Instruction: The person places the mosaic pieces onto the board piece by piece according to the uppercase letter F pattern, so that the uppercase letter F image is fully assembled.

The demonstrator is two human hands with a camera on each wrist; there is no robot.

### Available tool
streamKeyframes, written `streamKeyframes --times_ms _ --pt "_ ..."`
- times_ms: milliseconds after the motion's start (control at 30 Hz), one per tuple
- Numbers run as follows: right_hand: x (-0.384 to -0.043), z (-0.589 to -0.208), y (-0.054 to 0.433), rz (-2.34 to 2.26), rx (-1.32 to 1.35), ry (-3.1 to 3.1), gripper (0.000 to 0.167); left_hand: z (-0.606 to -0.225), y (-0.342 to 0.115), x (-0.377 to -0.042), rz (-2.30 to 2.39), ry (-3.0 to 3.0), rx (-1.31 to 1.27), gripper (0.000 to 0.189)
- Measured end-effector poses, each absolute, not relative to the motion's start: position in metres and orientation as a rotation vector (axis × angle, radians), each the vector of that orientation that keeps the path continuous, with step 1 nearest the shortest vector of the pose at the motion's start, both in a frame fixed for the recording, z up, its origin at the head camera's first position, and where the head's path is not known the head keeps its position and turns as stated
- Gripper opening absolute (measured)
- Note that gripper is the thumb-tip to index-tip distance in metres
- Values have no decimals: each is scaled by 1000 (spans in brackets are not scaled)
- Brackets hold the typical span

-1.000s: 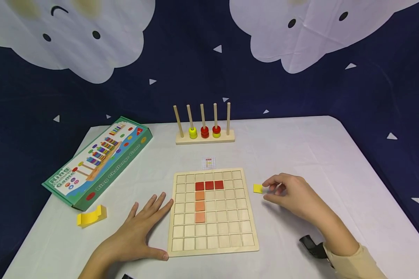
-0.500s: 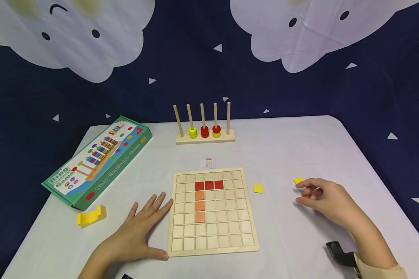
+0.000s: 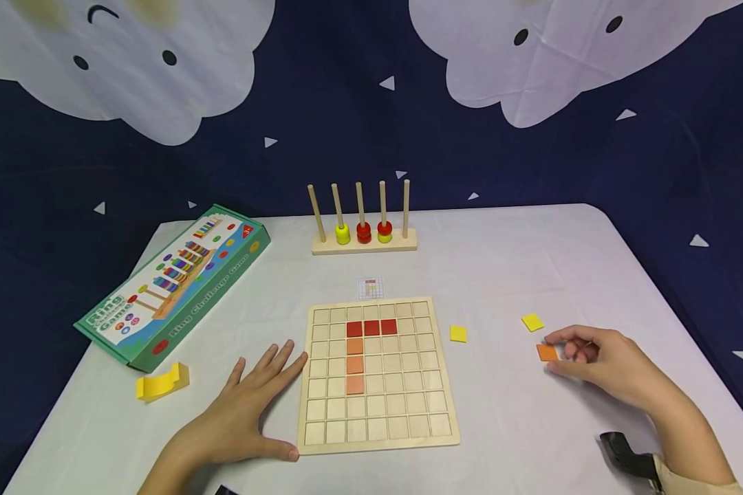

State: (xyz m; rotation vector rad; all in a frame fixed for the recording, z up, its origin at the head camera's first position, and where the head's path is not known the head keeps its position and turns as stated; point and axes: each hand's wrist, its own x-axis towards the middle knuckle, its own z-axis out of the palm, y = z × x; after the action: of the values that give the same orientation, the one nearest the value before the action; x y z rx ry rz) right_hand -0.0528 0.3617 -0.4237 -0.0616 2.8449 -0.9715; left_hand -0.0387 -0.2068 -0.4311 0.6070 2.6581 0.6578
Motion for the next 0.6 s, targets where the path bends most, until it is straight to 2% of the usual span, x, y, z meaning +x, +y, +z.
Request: streamKeyframes --times_ms 600 --pt "-57 -432 371 -961 -81 2830 38 -430 -207 -38 668 2653 604 130"
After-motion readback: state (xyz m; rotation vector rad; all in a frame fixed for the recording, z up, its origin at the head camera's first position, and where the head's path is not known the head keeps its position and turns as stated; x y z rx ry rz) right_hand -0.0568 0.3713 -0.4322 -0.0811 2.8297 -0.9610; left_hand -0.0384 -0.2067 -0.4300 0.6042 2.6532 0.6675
